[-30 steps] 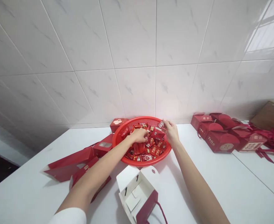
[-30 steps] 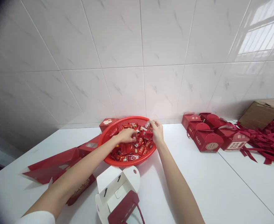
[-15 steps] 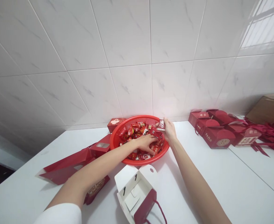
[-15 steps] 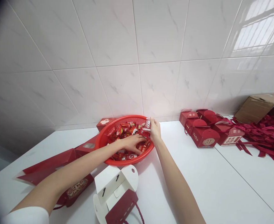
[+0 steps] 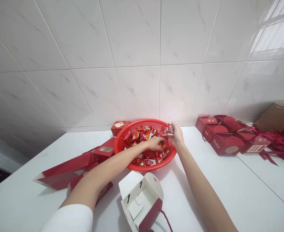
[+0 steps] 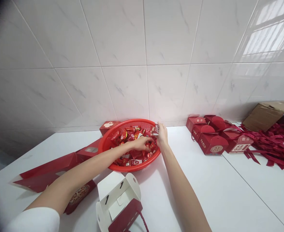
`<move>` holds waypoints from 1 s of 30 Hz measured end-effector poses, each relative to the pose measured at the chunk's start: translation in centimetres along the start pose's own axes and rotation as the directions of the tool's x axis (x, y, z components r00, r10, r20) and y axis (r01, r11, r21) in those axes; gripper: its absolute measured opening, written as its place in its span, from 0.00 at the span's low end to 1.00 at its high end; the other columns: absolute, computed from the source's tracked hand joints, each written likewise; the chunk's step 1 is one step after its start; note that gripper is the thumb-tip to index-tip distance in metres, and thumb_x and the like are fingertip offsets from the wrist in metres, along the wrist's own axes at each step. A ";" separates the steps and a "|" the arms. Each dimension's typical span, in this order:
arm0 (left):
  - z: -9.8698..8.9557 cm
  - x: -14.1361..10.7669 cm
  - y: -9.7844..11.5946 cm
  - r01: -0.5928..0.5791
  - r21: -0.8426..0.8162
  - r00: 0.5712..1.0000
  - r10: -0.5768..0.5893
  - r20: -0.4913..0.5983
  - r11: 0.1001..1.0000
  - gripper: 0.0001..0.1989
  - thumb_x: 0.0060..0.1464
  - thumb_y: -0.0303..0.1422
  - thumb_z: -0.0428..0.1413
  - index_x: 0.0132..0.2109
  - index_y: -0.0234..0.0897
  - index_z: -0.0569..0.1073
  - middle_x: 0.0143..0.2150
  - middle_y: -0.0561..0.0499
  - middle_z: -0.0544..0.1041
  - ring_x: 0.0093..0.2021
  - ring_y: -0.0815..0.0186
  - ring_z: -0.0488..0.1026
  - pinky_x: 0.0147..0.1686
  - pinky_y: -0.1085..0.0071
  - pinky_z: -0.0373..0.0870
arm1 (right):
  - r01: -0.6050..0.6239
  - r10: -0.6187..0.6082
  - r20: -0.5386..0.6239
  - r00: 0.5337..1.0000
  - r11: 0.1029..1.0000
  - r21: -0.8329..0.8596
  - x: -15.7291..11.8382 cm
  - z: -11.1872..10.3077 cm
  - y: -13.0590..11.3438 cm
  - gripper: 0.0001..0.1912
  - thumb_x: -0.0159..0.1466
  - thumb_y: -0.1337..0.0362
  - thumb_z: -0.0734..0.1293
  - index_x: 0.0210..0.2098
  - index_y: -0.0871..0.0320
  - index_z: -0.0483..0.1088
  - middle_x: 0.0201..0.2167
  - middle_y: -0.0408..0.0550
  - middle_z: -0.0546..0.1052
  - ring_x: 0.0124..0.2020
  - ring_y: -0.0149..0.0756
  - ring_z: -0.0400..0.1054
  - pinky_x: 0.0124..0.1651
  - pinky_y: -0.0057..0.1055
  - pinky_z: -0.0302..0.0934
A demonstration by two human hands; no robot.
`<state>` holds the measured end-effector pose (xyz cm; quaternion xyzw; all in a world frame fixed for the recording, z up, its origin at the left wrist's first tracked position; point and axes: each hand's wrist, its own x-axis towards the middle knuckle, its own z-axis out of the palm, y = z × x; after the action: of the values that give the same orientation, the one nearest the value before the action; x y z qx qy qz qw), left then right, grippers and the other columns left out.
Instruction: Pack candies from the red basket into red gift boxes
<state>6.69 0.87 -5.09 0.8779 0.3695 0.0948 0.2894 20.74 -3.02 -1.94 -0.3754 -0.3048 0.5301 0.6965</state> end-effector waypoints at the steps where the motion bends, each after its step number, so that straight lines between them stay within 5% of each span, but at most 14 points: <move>1: -0.2 0.1 -0.1 0.001 -0.034 1.000 -0.001 -0.005 0.999 0.16 0.37 0.31 0.67 0.39 0.38 0.81 0.27 0.55 0.75 0.29 0.62 0.72 0.30 0.72 0.63 | 0.008 -0.008 0.004 1.000 1.000 -0.002 0.0 0.0 0.0 0.18 0.57 0.49 0.70 0.27 0.54 0.62 0.15 0.38 0.69 0.17 0.31 0.65 0.20 0.26 0.62; 7: -0.8 0.0 -0.2 0.027 -0.073 0.999 -0.029 -0.027 0.997 0.03 0.38 0.29 0.63 0.25 0.36 0.76 0.20 0.57 0.71 0.23 0.67 0.68 0.25 0.73 0.59 | 0.044 -0.044 0.002 0.999 0.999 0.002 0.0 -0.1 0.1 0.17 0.56 0.50 0.70 0.27 0.55 0.63 0.16 0.38 0.69 0.19 0.31 0.66 0.22 0.27 0.63; 12: -0.7 0.0 0.3 0.015 -0.057 0.992 -0.022 -0.125 0.998 0.06 0.46 0.32 0.61 0.24 0.37 0.75 0.19 0.56 0.70 0.24 0.67 0.66 0.28 0.72 0.58 | 0.042 -0.042 -0.020 0.999 0.999 0.021 0.0 0.0 0.0 0.13 0.56 0.55 0.69 0.26 0.55 0.64 0.15 0.39 0.69 0.19 0.32 0.66 0.22 0.27 0.62; 17: 0.0 -0.1 0.9 -0.029 -0.076 0.997 0.024 -0.070 0.997 0.13 0.44 0.32 0.63 0.18 0.36 0.70 0.16 0.57 0.66 0.21 0.70 0.62 0.27 0.72 0.56 | 0.051 -0.050 -0.020 0.999 0.999 0.018 0.0 0.2 0.0 0.13 0.55 0.55 0.69 0.25 0.55 0.63 0.15 0.38 0.69 0.18 0.30 0.65 0.21 0.26 0.60; 23: -2.2 -0.3 1.2 -0.024 -0.206 0.997 0.008 -0.080 0.978 0.03 0.40 0.30 0.66 0.25 0.35 0.79 0.22 0.54 0.77 0.25 0.66 0.70 0.28 0.72 0.63 | 0.037 -0.035 -0.061 0.998 0.999 0.034 0.0 0.2 -0.1 0.07 0.52 0.60 0.67 0.26 0.56 0.66 0.16 0.39 0.71 0.21 0.31 0.67 0.25 0.27 0.63; 26: -4.9 -1.2 1.1 -0.077 -0.433 0.973 -0.028 -0.230 0.898 0.07 0.38 0.32 0.67 0.27 0.34 0.80 0.26 0.52 0.79 0.28 0.65 0.73 0.32 0.70 0.67 | 0.053 -0.051 -0.088 0.995 0.998 0.019 -0.1 0.2 -0.1 0.05 0.52 0.63 0.68 0.27 0.56 0.66 0.18 0.40 0.74 0.24 0.32 0.70 0.29 0.27 0.66; 30: -7.3 -2.7 0.9 -0.182 -0.719 0.930 -0.120 -0.347 0.671 0.14 0.36 0.37 0.69 0.30 0.33 0.80 0.29 0.50 0.80 0.31 0.64 0.75 0.37 0.68 0.70 | -0.048 0.048 -0.039 0.998 0.999 -0.010 -0.4 0.3 -0.2 0.07 0.56 0.62 0.69 0.32 0.54 0.66 0.24 0.40 0.78 0.28 0.35 0.74 0.32 0.30 0.70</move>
<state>2.55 1.66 1.49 0.6572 0.3308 0.4031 0.5442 20.48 -3.35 -1.60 -0.3967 -0.2849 0.5377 0.6873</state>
